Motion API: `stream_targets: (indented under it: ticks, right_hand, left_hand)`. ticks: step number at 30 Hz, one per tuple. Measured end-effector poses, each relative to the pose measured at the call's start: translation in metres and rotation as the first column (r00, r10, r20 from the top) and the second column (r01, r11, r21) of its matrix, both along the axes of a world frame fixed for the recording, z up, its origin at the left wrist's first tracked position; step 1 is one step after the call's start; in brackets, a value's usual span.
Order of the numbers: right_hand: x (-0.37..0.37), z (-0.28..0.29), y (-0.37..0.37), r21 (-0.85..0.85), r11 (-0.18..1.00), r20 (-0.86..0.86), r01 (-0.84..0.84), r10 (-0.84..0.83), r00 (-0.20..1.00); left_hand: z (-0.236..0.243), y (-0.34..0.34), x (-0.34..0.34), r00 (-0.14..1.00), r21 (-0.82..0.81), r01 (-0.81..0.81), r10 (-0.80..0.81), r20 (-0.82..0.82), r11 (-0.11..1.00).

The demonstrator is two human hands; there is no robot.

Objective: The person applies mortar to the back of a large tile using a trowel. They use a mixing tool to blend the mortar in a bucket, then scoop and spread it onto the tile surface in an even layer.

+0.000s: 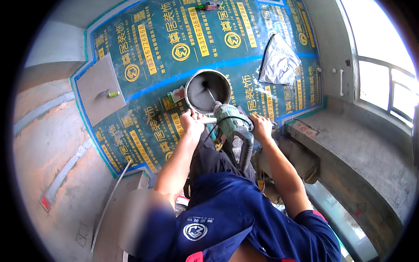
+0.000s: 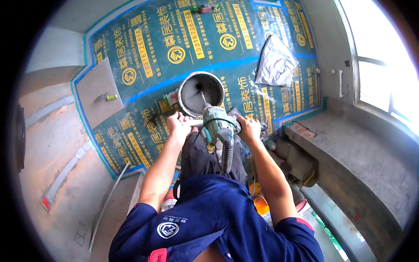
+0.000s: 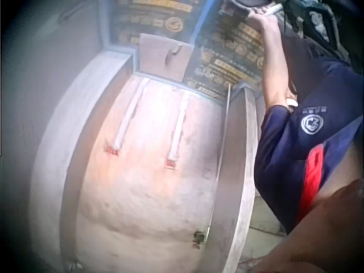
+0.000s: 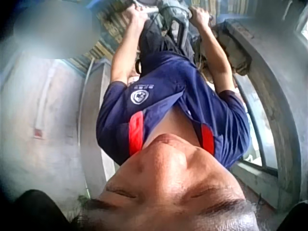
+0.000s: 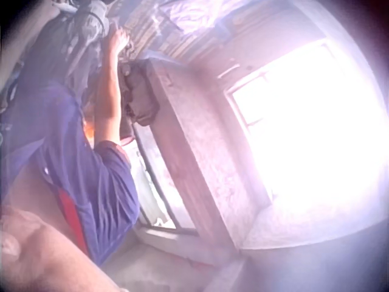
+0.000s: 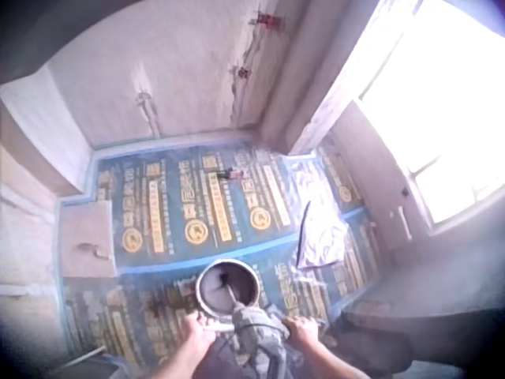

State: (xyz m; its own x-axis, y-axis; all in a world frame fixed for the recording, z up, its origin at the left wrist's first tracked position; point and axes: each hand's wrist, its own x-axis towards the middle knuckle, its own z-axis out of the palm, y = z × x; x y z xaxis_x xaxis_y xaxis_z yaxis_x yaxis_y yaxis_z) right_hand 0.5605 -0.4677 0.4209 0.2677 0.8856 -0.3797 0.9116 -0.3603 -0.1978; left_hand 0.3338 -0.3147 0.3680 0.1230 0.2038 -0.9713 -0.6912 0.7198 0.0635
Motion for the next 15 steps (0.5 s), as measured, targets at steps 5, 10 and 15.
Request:
stream_targets:
  ticks: [5,10,15]
  right_hand:
    - [-0.017,-0.023,0.004,-0.023,0.998,0.002,0.065,-0.065,0.998]
    - [-0.019,-0.004,0.001,-0.063,0.996,-0.056,0.065,-0.069,0.996]
    - [-0.006,0.030,-0.019,-0.051,0.997,-0.027,0.049,-0.050,0.998]
  left_hand:
    - [-0.042,0.009,-0.012,0.998,-0.077,0.002,-0.007,-0.065,0.997]
    - [-0.022,0.005,-0.012,0.997,-0.030,0.056,-0.057,-0.051,0.998]
    - [0.005,-0.022,-0.001,1.000,-0.004,0.012,-0.012,-0.025,1.000]
